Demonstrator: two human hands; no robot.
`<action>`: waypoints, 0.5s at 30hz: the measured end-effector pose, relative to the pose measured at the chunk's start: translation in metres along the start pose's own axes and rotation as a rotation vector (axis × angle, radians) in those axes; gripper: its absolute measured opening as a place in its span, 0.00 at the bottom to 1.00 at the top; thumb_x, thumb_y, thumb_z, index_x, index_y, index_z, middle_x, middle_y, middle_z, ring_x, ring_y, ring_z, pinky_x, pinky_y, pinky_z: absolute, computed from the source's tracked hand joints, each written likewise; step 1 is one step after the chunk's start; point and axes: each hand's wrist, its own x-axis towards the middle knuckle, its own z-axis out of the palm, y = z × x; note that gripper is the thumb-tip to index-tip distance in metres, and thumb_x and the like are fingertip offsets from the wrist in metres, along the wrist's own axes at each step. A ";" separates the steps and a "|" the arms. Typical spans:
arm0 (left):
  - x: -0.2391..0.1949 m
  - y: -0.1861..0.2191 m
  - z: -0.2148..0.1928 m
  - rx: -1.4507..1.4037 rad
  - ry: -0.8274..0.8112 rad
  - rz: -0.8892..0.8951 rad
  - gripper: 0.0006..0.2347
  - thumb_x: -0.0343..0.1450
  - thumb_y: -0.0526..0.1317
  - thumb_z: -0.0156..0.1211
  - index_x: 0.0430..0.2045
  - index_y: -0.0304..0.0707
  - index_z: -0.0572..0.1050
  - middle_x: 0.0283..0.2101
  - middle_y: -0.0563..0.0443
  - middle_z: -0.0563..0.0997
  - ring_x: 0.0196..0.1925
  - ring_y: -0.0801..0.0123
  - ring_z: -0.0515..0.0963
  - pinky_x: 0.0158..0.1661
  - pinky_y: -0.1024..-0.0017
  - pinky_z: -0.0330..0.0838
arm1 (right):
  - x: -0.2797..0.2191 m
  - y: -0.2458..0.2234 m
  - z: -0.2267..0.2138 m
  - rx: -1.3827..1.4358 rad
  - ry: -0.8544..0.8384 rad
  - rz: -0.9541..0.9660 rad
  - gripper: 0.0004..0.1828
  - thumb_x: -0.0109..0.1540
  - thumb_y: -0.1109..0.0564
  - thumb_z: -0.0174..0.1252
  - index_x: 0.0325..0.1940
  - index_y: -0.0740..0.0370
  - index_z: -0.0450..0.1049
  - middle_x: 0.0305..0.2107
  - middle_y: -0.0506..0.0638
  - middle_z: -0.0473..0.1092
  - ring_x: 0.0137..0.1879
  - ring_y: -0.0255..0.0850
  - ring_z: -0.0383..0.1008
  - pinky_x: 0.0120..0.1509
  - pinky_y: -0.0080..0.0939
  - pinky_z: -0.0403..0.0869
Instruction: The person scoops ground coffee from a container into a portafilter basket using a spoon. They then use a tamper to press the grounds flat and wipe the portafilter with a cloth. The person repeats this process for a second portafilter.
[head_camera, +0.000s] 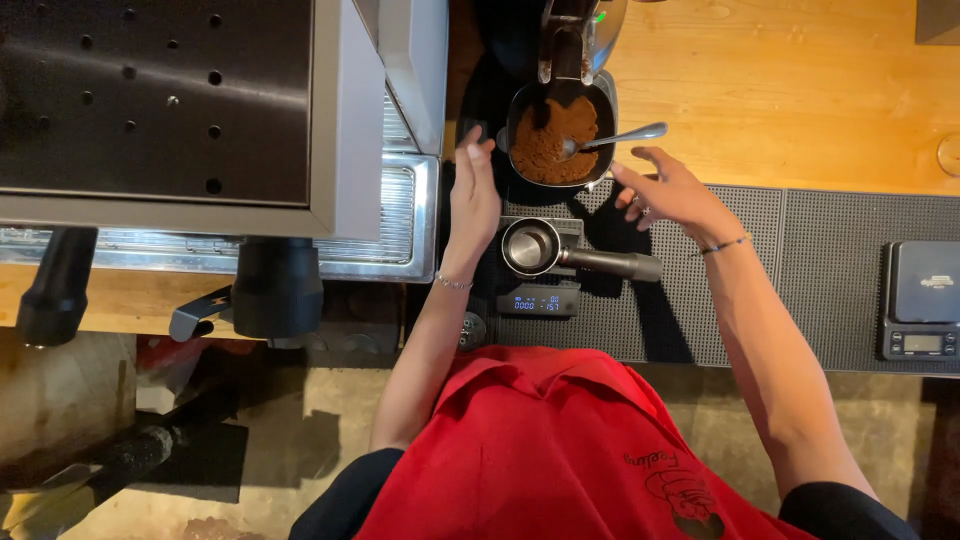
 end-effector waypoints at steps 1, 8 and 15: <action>0.015 -0.009 0.004 0.061 0.022 -0.032 0.28 0.83 0.58 0.28 0.74 0.41 0.52 0.70 0.32 0.66 0.75 0.41 0.63 0.71 0.47 0.60 | 0.012 0.000 0.005 0.140 -0.012 0.009 0.45 0.70 0.41 0.60 0.78 0.70 0.49 0.33 0.66 0.74 0.31 0.52 0.79 0.30 0.51 0.80; 0.048 0.022 0.007 0.120 -0.044 -0.403 0.43 0.75 0.72 0.26 0.77 0.37 0.44 0.79 0.32 0.48 0.81 0.43 0.46 0.77 0.50 0.39 | 0.073 0.021 0.028 0.437 -0.014 0.014 0.30 0.70 0.60 0.51 0.76 0.66 0.54 0.31 0.63 0.69 0.26 0.57 0.79 0.25 0.57 0.82; 0.064 0.005 0.011 0.128 -0.037 -0.436 0.40 0.76 0.71 0.28 0.76 0.40 0.48 0.78 0.33 0.52 0.80 0.42 0.50 0.77 0.49 0.42 | 0.076 0.024 0.038 0.509 -0.026 0.001 0.26 0.69 0.62 0.51 0.72 0.65 0.58 0.30 0.69 0.73 0.30 0.56 0.81 0.31 0.57 0.84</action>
